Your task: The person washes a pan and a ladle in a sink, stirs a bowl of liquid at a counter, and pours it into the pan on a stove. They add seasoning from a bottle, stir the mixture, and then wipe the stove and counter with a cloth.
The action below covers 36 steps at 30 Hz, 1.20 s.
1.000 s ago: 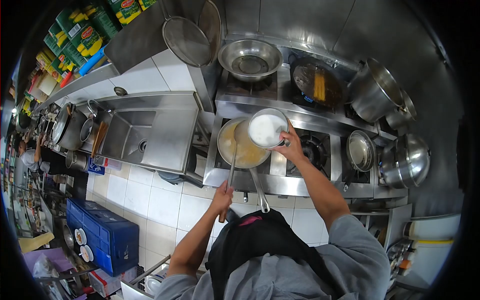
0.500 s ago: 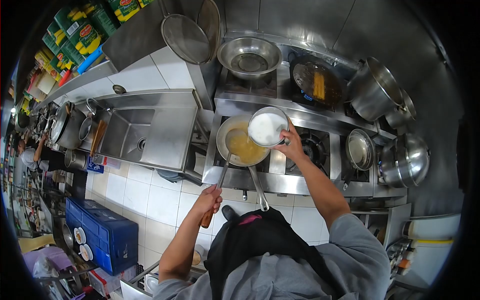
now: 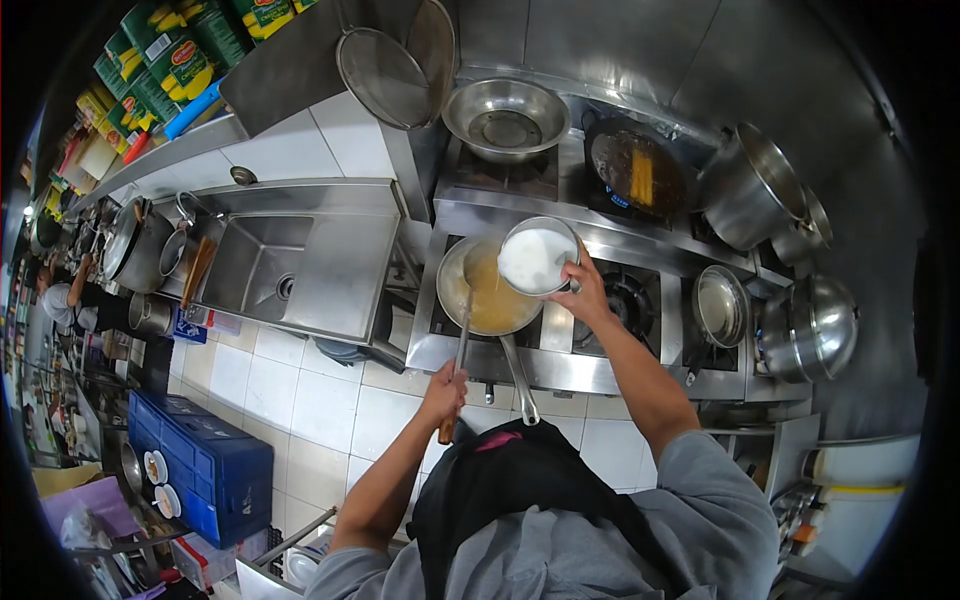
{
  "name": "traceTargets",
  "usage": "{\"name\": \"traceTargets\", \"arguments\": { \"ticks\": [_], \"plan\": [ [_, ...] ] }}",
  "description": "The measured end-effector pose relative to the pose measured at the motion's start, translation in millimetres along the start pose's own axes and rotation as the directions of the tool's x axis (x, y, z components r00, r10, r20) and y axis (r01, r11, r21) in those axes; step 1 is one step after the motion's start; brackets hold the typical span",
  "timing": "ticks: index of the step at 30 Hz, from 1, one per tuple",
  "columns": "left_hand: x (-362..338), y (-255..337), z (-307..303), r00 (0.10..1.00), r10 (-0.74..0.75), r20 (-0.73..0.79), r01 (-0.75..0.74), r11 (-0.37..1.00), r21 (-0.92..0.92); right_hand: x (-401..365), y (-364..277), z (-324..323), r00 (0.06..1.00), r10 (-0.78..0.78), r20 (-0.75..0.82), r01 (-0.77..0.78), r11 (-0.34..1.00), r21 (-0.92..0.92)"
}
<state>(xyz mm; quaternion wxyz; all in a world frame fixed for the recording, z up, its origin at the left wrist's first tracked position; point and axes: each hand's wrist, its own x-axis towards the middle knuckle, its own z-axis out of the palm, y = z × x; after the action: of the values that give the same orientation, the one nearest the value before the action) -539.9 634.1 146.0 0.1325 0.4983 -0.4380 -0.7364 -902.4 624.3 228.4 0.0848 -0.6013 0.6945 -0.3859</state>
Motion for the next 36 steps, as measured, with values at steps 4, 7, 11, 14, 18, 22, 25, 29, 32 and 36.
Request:
{"name": "traceTargets", "arguments": {
  "ticks": [4, 7, 11, 14, 18, 22, 25, 29, 32, 36],
  "plan": [
    [-11, 11, 4, 0.940, -0.118, 0.320, 0.298, 0.741, -0.601, 0, 0, 2, 0.998, -0.048, -0.026, 0.048, 0.999, 0.004],
    [-12, 7, -13, 0.838, -0.022, 0.546, 0.474, 0.528, -0.705, 1, 0, 2, 0.999, -0.042, -0.026, 0.043, 0.999, 0.006],
    [-56, 53, -20, 0.897, -0.091, 0.433, 0.366, 0.702, -0.611, 0, 5, 4, 0.998, -0.050, -0.029, 0.050, 0.999, 0.013],
    [-71, 70, -28, 0.969, -0.205, 0.140, 0.237, 0.931, -0.279, -1, 5, 4, 1.000, -0.012, -0.013, 0.013, 0.998, 0.057],
    [-89, 86, -32, 0.995, -0.095, -0.001, 0.095, 0.991, 0.095, -1, 10, 4, 0.997, -0.063, -0.032, 0.063, 0.998, -0.022],
    [-77, 71, -41, 0.997, 0.014, -0.076, 0.015, 0.930, 0.366, -1, 2, -1, 1.000, -0.013, 0.002, 0.013, 1.000, 0.006],
    [-18, 3, -54, 0.825, 0.562, -0.051, -0.367, 0.603, 0.708, -2, -3, -2, 0.999, -0.047, -0.004, 0.047, 0.999, -0.001],
    [7, -19, -26, 0.969, 0.228, -0.090, -0.188, 0.926, 0.327, 0, -3, -1, 0.999, 0.044, 0.024, -0.047, 0.994, 0.100],
    [-5, -4, -3, 0.993, -0.067, 0.098, 0.088, 0.970, -0.228, 0, 3, 0, 1.000, 0.010, 0.016, -0.011, 0.996, 0.088],
    [-17, 6, -8, 0.925, -0.102, 0.365, 0.327, 0.703, -0.632, 0, 1, -3, 0.999, 0.028, 0.030, -0.030, 0.996, 0.081]
  ]
}}
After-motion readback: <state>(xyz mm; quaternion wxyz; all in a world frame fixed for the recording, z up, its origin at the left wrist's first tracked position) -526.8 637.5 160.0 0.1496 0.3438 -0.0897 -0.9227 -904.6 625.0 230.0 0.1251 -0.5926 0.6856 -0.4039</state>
